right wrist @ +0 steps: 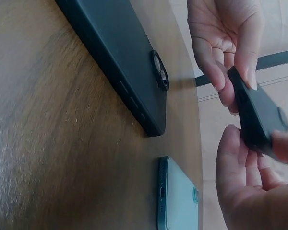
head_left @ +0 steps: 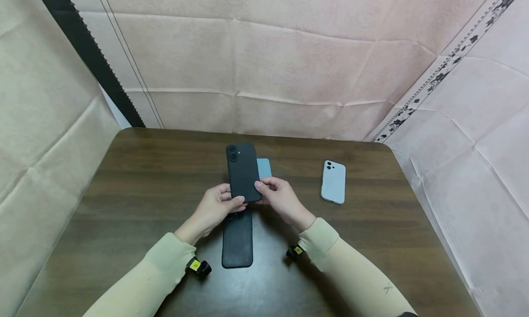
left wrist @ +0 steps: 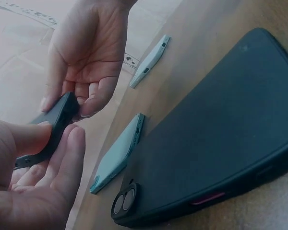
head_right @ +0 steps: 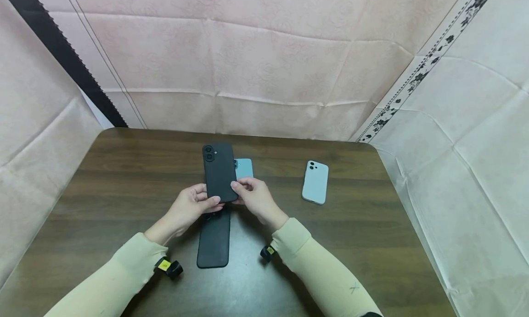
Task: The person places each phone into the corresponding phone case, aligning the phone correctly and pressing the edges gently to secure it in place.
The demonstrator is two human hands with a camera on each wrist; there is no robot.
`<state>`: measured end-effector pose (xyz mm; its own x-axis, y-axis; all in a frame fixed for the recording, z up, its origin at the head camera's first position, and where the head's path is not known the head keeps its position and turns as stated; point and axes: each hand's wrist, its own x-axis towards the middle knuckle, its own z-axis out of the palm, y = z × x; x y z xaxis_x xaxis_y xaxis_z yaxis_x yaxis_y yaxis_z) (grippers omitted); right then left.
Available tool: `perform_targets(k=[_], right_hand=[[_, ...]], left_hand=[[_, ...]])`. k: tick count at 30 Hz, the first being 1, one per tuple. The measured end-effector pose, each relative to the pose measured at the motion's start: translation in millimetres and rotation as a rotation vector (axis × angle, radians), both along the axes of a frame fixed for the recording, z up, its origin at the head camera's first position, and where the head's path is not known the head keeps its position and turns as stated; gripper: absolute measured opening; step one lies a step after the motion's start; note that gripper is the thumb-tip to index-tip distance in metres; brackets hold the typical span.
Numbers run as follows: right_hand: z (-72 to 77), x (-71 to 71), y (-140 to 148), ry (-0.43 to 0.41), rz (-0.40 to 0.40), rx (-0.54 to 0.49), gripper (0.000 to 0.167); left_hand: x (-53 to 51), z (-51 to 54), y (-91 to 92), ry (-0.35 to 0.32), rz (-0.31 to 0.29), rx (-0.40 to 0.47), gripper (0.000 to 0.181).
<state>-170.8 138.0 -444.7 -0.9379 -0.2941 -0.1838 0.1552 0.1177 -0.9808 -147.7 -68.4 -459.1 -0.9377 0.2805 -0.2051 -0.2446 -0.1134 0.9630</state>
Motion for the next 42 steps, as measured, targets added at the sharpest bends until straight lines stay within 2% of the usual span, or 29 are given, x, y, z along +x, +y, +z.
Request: perform_targets(k=[4,10,17,21,30,36,39,42], right_hand=[[0.2,1.2,-0.3,0.012,0.055,0.053,0.028],[-1.0,2.6,-0.5,0.039,0.091,0.117,0.022],[-1.5,9.3,-2.6,0.090,0.161,0.195,0.017],[0.6,13.1,-5.2,0.120,0.171,0.209,0.016],[0.4,11.8,-0.7,0.101,0.217,0.184,0.020],[-1.4,12.1,5.8,0.060,0.279,0.224,0.022],[-2.9,13.0,6.1,0.038,0.263,0.224,0.023],[-3.0,13.4,5.5,0.020,0.231,0.218,0.026]], left_hand=[[-0.1,0.8,-1.2,0.028,0.041,-0.004,0.033],[0.0,5.2,-2.2,0.020,0.043,-0.039,0.031],[-5.2,9.7,-6.7,0.064,0.156,-0.042,0.036],[-6.9,11.4,-8.8,0.059,0.164,-0.028,0.041],[-9.3,8.7,-12.1,0.010,0.148,0.058,0.048],[-13.6,14.9,-23.4,0.040,0.189,0.156,0.063],[-15.5,17.9,-29.2,0.051,0.199,0.206,0.069],[-16.1,18.9,-31.1,0.055,0.197,0.220,0.069]])
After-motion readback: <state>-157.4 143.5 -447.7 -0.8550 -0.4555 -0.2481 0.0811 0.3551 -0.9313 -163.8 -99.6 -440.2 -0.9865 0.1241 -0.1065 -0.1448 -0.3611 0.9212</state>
